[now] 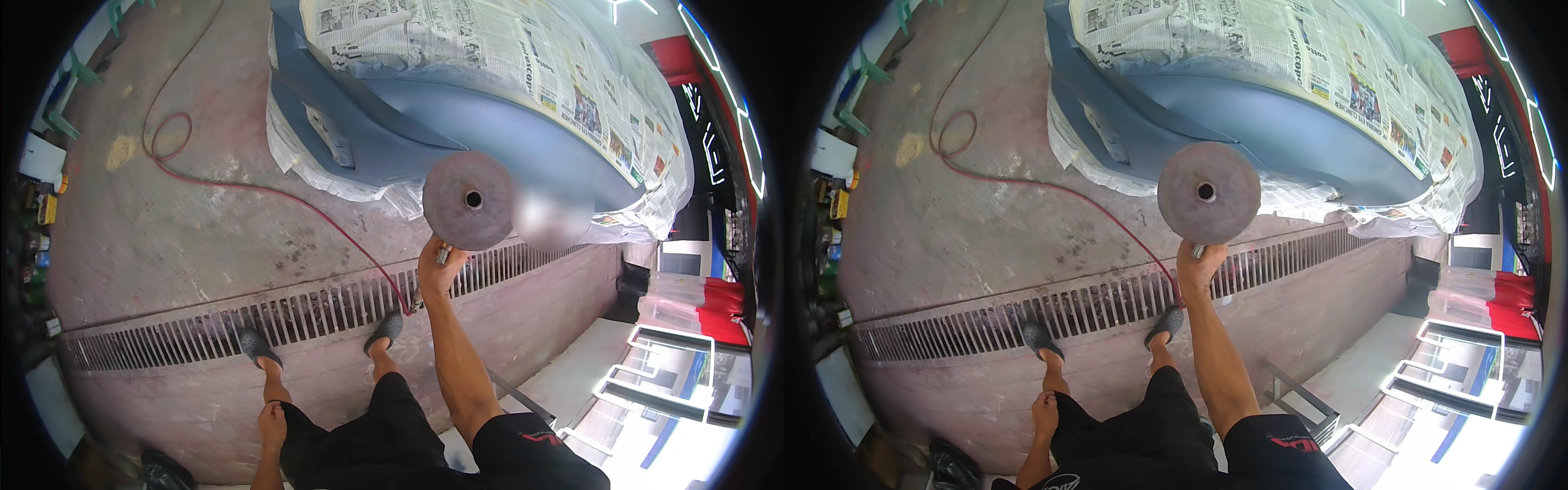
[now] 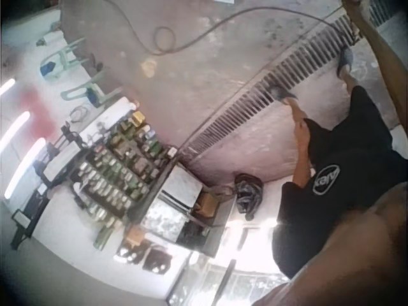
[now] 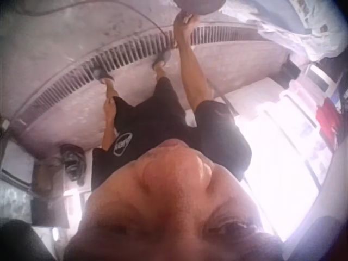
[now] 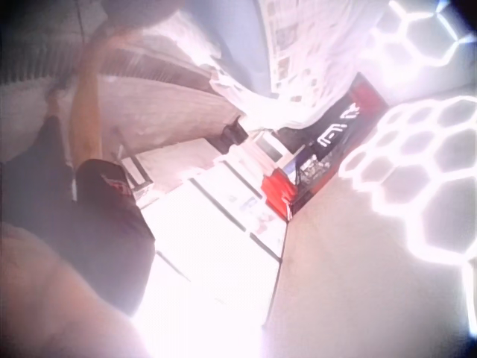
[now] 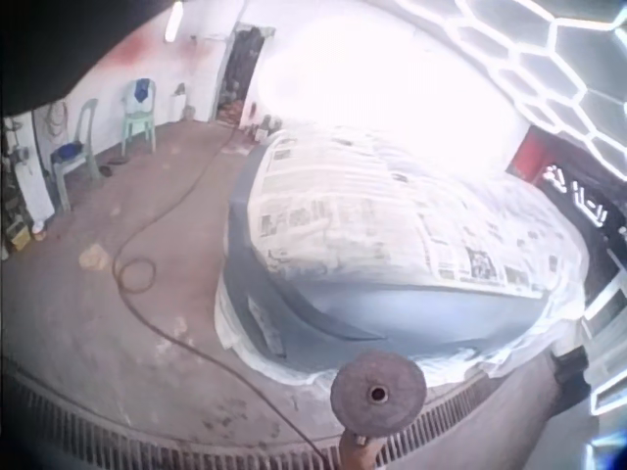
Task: The person uses a spray gun to apply paint to a car part covered with newspaper and plastic. They then sit on the floor, open a paint can, pour paint into the spray gun cup, and prepare the tool for further use.
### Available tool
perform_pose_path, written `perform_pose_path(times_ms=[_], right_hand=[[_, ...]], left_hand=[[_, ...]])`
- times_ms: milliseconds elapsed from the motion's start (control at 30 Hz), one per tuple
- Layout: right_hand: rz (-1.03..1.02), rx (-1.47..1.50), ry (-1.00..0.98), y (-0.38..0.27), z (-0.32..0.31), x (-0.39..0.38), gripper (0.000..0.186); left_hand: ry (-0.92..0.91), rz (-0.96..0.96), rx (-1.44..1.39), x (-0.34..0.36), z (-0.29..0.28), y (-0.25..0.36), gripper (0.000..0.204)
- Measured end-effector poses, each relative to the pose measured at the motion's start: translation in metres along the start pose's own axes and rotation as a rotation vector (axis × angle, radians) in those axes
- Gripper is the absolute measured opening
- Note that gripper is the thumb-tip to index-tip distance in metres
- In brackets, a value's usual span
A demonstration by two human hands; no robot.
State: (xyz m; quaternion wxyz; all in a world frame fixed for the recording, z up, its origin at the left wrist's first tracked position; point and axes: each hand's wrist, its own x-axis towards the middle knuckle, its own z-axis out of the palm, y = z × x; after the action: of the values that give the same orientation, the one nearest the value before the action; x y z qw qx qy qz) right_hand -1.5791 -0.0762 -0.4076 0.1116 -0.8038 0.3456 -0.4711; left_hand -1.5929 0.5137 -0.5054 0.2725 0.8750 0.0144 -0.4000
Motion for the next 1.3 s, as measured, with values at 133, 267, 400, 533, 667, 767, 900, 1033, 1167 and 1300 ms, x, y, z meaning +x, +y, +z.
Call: perform_pose_path(times_ms=[133,267,400,533,667,767,900,1033,1167,1300], right_hand=[[0.203,0.139,-0.013,-0.051,0.018,0.03,0.018],[0.369,0.355,-0.274,-0.075,0.049,0.052,0.022],[0.625,0.571,-0.534,-0.121,0.038,0.086,0.034],[0.695,0.62,-0.412,-0.101,-0.024,0.126,0.044],[0.744,0.528,-0.271,-0.031,-0.087,0.16,0.049],[0.81,0.451,-0.138,0.005,-0.135,0.18,0.048],[0.767,0.207,0.073,0.033,-0.164,0.18,0.043],[0.487,0.168,0.156,0.023,-0.132,0.141,0.023],[0.217,0.14,-0.007,0.047,-0.07,0.03,0.015],[-0.048,0.007,-0.248,0.054,0.004,-0.089,0.023]], left_hand=[[0.026,0.025,-0.028,0.002,-0.002,0.003,0.032],[0.006,0.012,-0.05,-0.005,0.002,0.009,0.034],[0.113,0.097,-0.011,-0.004,-0.017,-0.036,0.031],[0.067,0.082,-0.009,-0.006,-0.019,-0.051,0.03],[0.053,0.192,0.082,-0.006,-0.013,-0.046,0.03],[0.026,0.199,0.115,0.001,-0.009,-0.05,0.03],[0.021,0.244,0.091,-0.001,0.007,-0.045,0.03],[0.011,0.13,0.058,-0.001,0.004,-0.043,0.032],[0.037,-0.033,0.061,-0.009,-0.013,0.017,0.034],[0.072,-0.107,-0.04,-0.022,-0.034,-0.031,0.034]])
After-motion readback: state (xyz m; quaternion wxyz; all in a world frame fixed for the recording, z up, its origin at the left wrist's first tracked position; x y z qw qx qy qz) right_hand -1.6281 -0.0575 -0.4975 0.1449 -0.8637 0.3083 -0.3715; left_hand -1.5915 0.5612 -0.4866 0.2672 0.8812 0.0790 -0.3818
